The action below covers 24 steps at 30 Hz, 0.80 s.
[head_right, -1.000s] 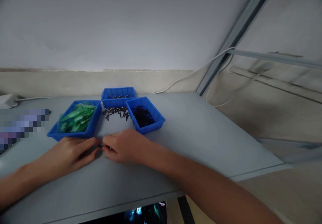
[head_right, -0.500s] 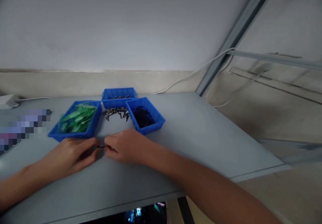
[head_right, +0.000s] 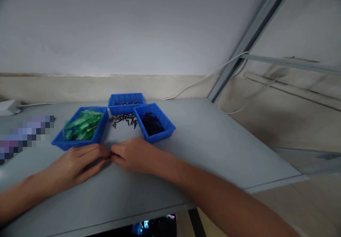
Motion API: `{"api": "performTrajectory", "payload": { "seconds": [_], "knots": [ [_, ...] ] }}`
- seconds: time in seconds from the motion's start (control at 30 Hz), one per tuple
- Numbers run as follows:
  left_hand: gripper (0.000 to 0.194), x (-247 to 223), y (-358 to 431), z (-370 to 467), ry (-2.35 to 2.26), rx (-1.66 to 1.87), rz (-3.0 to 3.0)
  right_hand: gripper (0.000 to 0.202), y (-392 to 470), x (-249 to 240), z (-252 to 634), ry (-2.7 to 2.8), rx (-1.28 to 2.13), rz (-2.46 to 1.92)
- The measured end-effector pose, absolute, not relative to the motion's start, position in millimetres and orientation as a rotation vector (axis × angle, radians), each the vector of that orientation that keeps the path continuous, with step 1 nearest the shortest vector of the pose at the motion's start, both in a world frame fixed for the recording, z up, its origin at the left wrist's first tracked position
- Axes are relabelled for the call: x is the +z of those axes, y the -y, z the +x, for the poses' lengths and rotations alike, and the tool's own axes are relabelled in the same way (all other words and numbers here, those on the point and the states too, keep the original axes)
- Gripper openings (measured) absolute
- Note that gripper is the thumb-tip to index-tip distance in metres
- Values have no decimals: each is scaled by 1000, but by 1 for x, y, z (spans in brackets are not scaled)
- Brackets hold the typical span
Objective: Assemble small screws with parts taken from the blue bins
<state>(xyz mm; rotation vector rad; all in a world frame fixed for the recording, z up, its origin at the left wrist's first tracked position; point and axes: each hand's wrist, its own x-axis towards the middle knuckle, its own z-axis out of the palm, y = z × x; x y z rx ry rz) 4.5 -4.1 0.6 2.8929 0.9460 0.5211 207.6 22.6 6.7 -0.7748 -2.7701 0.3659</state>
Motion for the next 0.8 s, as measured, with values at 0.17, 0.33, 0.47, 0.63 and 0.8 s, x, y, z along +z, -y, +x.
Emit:
{"api": "performTrajectory", "payload": {
  "seconds": [0.17,0.33,0.47,0.63,0.8],
  "knots": [
    [18,3,5,5,-1056,512,2829,13,-21,8,210,2712,421,-788],
    [23,0,3,3,-1061,477,2852,22,-20,10,210,2682,437,-792],
    [27,-1,2,4,-1056,429,2868,20,-20,10,210,2703,386,-826],
    [27,4,3,8,-1071,390,2843,11,-19,12,209,2683,401,-889],
    [27,4,4,7,-1112,414,2854,11,-18,13,209,2683,376,-943]
  ]
}}
